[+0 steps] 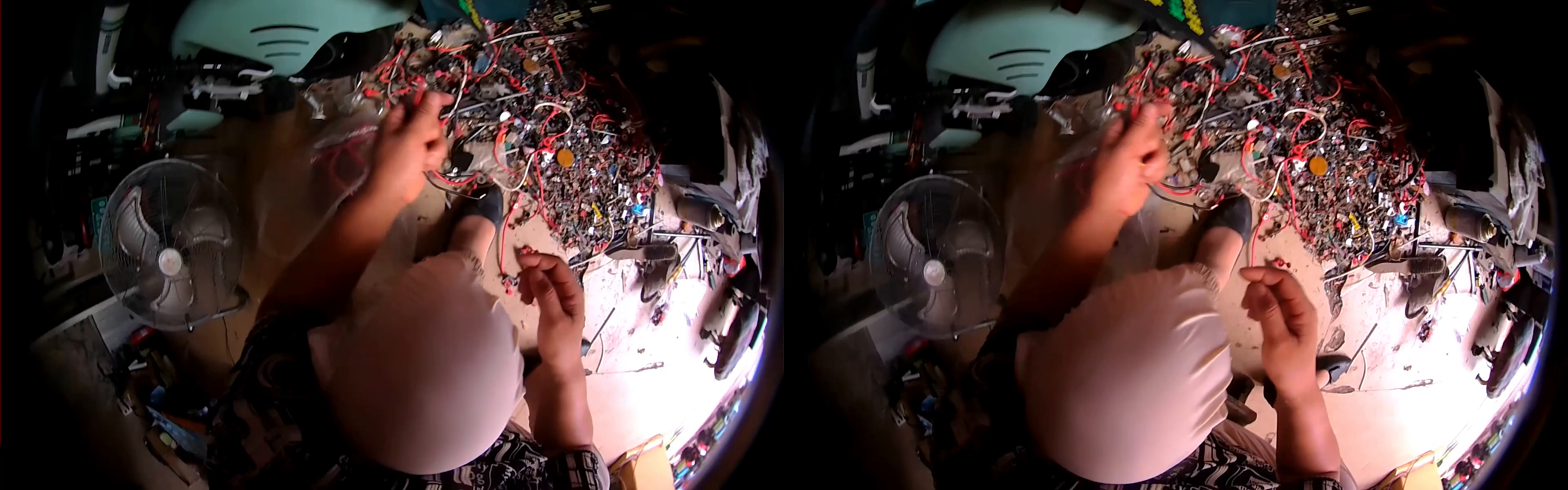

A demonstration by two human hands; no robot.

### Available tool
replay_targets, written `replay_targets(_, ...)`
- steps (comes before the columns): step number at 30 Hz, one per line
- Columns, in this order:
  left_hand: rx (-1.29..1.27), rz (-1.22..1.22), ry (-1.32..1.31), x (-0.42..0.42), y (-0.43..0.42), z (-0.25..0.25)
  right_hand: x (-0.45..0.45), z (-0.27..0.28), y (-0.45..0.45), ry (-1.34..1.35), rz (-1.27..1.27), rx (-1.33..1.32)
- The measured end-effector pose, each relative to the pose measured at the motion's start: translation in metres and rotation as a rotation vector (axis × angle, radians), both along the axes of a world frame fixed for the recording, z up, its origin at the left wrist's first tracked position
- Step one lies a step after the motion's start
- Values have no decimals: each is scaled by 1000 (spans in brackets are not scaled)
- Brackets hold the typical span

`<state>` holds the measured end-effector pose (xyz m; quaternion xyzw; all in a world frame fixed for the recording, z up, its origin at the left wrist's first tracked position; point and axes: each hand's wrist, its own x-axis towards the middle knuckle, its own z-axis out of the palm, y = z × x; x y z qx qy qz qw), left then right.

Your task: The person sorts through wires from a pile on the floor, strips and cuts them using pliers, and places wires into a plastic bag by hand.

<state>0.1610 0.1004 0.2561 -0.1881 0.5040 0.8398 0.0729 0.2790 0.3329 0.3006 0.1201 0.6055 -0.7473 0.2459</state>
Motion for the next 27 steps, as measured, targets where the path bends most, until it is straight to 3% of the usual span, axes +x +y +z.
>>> replay_targets(5,205,151,3,45,-71,29,4,-12,10,-36,-38,9)
replay_targets(13,53,290,-37,98,-138,89,16,-19,14,-52,0,112)
replay_targets(16,-221,-338,-321,109,-141,124,17,-20,11,-99,12,64)
replay_targets(17,-224,-333,-316,113,-137,124,18,-21,10,-106,2,56)
replay_targets(19,-280,-585,-609,121,-123,113,19,-21,7,-103,-6,52)
replay_targets(21,-328,-705,-526,139,-130,60,22,-20,5,-119,-8,85)
replay_targets(23,-368,-828,-437,135,-124,43,23,-20,4,-120,-40,75)
replay_targets(25,-334,-587,-939,128,-120,34,23,-23,7,-112,-52,42)
replay_targets(26,-330,-592,-937,131,-134,17,24,-25,9,-111,-54,48)
replay_targets(27,-85,-520,-950,139,-161,-13,24,-27,10,-128,-51,44)
